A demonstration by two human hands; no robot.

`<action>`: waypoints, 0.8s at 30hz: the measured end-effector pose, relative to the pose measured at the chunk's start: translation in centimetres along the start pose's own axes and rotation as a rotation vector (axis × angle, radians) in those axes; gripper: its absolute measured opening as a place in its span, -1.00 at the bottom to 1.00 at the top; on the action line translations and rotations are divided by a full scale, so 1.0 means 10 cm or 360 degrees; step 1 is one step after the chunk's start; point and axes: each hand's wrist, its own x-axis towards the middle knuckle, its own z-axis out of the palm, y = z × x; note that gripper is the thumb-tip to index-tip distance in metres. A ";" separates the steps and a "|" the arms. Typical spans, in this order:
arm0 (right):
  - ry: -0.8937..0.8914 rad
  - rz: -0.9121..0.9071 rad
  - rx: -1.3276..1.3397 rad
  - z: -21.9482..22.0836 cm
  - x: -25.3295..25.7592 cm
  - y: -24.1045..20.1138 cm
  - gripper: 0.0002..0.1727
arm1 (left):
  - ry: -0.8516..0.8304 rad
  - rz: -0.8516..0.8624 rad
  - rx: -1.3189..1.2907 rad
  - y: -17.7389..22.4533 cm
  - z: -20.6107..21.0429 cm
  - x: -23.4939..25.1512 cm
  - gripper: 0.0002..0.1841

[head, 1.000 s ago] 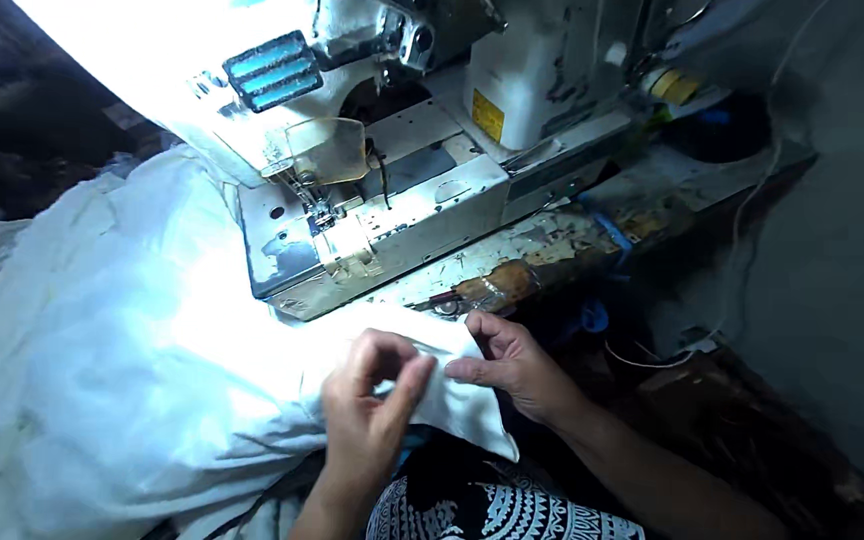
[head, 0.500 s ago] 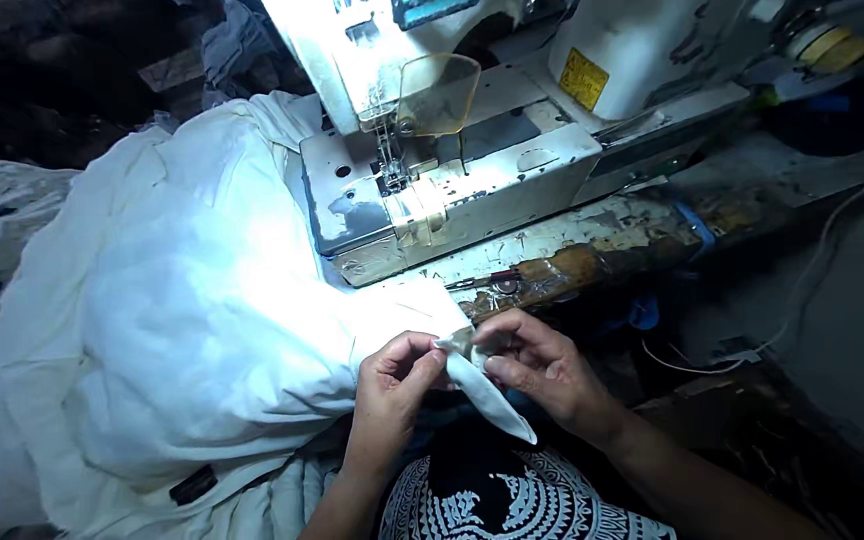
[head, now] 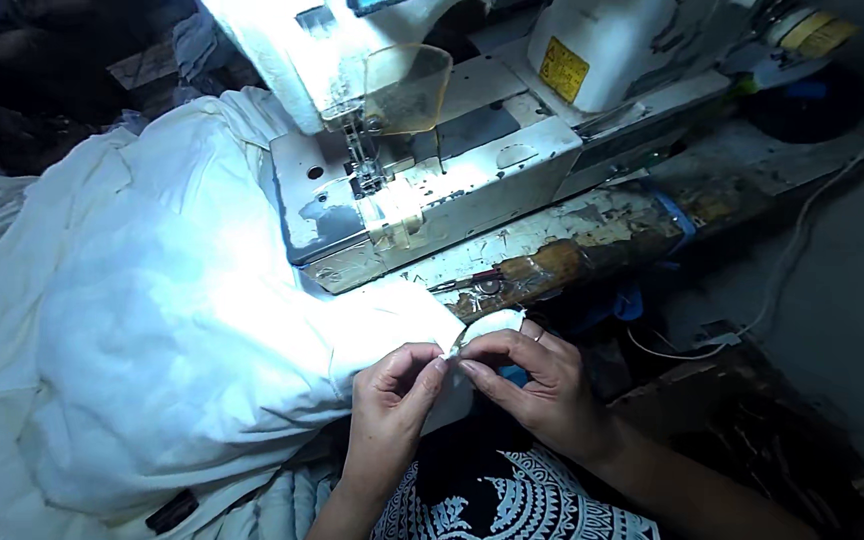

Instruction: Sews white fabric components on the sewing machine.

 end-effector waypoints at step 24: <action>0.0071 -0.0060 -0.0199 -0.15 -0.07 0.01 -0.90 | -0.0116 0.0047 0.0184 0.05 0.18 0.00 -0.85</action>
